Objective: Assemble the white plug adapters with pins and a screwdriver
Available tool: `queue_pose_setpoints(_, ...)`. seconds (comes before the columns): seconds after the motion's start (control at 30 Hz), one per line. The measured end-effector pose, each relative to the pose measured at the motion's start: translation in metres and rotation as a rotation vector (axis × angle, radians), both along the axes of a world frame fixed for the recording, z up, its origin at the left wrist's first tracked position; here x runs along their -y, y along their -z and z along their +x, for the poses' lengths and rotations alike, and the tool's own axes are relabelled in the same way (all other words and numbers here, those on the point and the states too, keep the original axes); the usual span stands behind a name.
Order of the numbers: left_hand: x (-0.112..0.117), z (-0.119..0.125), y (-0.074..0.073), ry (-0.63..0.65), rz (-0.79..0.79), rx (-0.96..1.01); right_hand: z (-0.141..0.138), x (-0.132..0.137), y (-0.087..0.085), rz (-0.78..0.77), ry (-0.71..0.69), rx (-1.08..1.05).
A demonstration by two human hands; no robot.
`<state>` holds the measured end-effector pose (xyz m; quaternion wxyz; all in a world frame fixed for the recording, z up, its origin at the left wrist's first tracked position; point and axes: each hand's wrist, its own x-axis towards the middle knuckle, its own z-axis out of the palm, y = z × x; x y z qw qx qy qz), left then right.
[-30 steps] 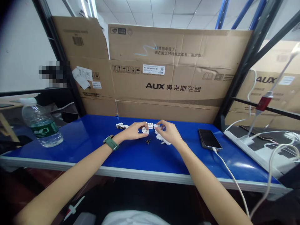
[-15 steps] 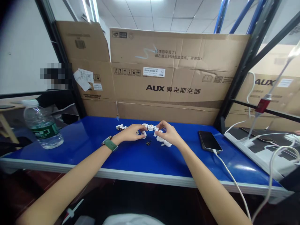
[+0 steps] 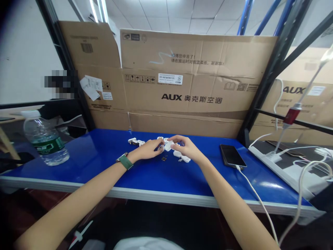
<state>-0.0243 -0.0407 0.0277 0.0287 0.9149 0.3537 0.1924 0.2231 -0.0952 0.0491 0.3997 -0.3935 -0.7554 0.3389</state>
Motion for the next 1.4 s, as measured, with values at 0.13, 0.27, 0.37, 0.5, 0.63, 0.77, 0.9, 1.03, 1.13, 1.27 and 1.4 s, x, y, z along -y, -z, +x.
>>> queue_pose_setpoints(0.13, -0.001, -0.002, -0.001, -0.031, -0.024, -0.021, -0.001, -0.003, 0.000, 0.151, 0.036, 0.043)
queue_pose_setpoints(0.27, -0.002, -0.009, -0.006, -0.080, -0.015, -0.072, -0.001, -0.007, 0.003, 0.187, 0.065, 0.082)
queue_pose_setpoints(0.37, -0.003, -0.014, -0.011, -0.129, 0.004, -0.116, -0.001, -0.009, 0.007, 0.207, 0.098, 0.133)
queue_pose_setpoints(0.5, -0.003, -0.018, -0.014, -0.176, 0.022, -0.159, -0.001, -0.008, 0.009, 0.233, 0.083, 0.248)
queue_pose_setpoints(0.63, -0.005, -0.021, -0.015, -0.233, 0.033, -0.183, -0.002, -0.002, 0.006, 0.200, -0.012, 0.336)
queue_pose_setpoints(0.77, -0.013, -0.029, -0.015, -0.349, -0.005, -0.199, -0.005, 0.005, 0.003, 0.176, -0.157, 0.399)
queue_pose_setpoints(0.9, -0.026, -0.043, -0.012, -0.429, -0.006, -0.211, -0.010, 0.009, 0.004, 0.126, -0.263, 0.410)
queue_pose_setpoints(1.03, -0.036, -0.052, -0.006, -0.456, 0.004, -0.204, -0.011, 0.009, 0.006, 0.111, -0.316, 0.419)
queue_pose_setpoints(1.13, -0.033, -0.048, -0.007, -0.422, 0.061, -0.133, -0.008, 0.008, 0.002, 0.121, -0.324, 0.435)
queue_pose_setpoints(1.27, -0.014, -0.033, -0.020, -0.107, 0.060, 0.029, 0.004, 0.004, -0.006, 0.191, -0.220, 0.411)
queue_pose_setpoints(1.4, 0.009, -0.016, -0.029, 0.280, -0.292, -0.020, 0.022, -0.007, -0.003, 0.200, -0.076, 0.559)
